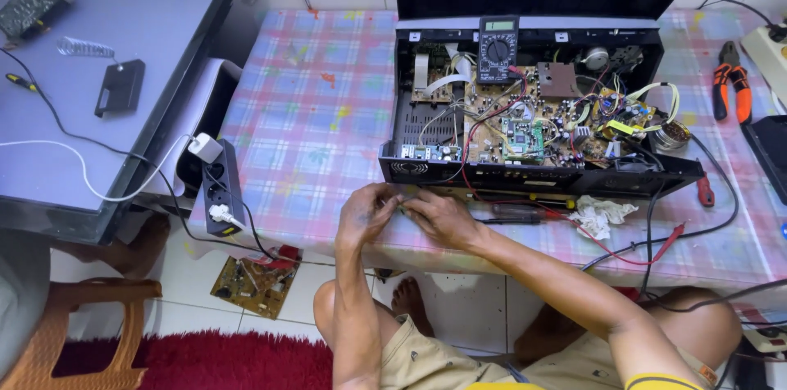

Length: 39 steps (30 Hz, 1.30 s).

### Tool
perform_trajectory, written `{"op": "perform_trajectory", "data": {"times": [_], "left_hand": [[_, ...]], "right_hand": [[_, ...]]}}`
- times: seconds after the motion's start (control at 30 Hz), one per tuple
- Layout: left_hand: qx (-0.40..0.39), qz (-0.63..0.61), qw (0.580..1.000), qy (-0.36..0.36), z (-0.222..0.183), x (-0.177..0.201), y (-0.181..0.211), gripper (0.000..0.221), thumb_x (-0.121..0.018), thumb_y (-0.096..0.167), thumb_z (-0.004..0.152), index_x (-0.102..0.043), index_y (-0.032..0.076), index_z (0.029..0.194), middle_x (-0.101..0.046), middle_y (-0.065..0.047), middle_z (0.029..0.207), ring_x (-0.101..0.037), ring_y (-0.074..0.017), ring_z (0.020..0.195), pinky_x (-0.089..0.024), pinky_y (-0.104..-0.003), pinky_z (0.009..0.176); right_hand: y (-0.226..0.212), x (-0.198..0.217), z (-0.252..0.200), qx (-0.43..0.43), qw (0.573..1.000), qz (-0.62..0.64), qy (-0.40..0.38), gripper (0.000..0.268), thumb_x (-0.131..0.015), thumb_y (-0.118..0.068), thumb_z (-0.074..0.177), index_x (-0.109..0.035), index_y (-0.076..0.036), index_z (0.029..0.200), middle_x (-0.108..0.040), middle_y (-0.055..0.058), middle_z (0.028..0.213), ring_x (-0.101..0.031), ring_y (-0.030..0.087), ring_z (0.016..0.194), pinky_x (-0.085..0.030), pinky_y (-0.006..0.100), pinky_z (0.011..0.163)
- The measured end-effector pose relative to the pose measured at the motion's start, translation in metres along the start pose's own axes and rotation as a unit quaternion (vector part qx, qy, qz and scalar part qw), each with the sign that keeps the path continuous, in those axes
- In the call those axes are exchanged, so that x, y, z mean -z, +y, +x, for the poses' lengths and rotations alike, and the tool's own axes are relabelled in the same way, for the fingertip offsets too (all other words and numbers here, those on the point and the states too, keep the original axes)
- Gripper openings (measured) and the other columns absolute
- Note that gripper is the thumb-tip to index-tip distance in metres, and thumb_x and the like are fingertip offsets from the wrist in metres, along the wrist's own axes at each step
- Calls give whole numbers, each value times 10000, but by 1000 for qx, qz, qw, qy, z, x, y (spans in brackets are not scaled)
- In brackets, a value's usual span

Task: The person is inspecting and repairing the internal components of an electronic device, specifically moving wires and using a screwdriver to probe connections.

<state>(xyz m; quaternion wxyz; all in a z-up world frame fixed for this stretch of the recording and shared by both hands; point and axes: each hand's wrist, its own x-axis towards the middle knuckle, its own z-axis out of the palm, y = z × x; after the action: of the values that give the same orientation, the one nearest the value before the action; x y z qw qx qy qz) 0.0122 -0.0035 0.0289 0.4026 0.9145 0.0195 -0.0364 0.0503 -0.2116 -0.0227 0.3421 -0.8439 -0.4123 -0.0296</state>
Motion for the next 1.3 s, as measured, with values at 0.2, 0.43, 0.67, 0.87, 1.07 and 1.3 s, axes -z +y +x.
{"op": "perform_trajectory", "data": {"times": [0.2, 0.43, 0.67, 0.87, 1.07, 1.3], "left_hand": [[72, 57, 995, 26, -8, 8, -12, 182, -668, 303, 899, -803, 254, 1011, -768, -48, 914, -753, -273, 881, -590, -452, 771], [67, 53, 996, 11, -4, 1, -4, 240, -686, 279, 892, -795, 245, 1102, -747, -47, 946, -732, -275, 849, -585, -467, 773], [48, 73, 996, 11, -1, -2, 4, 236, -663, 249, 881, -809, 229, 1065, -735, -88, 986, -733, -341, 889, -592, -517, 789], [30, 88, 996, 12, 5, -11, -10, 250, -643, 242, 874, -815, 255, 1055, -731, -79, 988, -729, -354, 911, -606, -526, 803], [34, 117, 993, 0, 9, -9, -3, 199, -680, 247, 848, -814, 286, 990, -732, -38, 962, -738, -328, 929, -615, -489, 793], [53, 88, 995, -2, 15, -10, -15, 163, -679, 288, 854, -804, 292, 959, -745, -25, 952, -744, -305, 949, -611, -478, 803]], "right_hand": [[24, -30, -7, -32, 999, 2, 15, 140, -615, -284, 975, -700, -296, 1086, -668, 14, 915, -738, 337, 785, -612, 454, 634], [-16, 15, -1, -53, 992, -114, 18, 154, -575, -305, 981, -696, -286, 1074, -672, 17, 962, -737, 336, 745, -616, 463, 636], [-8, -1, 13, -50, 992, -112, -2, 148, -601, -295, 957, -735, -261, 1010, -688, 16, 978, -744, 353, 745, -603, 461, 593], [-11, 1, 1, -52, 995, -75, -29, 180, -605, -314, 951, -726, -323, 1084, -686, -11, 987, -742, 323, 825, -608, 453, 640], [-15, 9, 7, -16, 991, -126, -45, 83, -615, -343, 930, -692, -319, 948, -655, -50, 934, -743, 261, 782, -613, 381, 630], [-9, -3, 17, -39, 996, -67, -48, 124, -623, -374, 919, -707, -285, 908, -673, -20, 876, -744, 299, 762, -602, 416, 607]]}}
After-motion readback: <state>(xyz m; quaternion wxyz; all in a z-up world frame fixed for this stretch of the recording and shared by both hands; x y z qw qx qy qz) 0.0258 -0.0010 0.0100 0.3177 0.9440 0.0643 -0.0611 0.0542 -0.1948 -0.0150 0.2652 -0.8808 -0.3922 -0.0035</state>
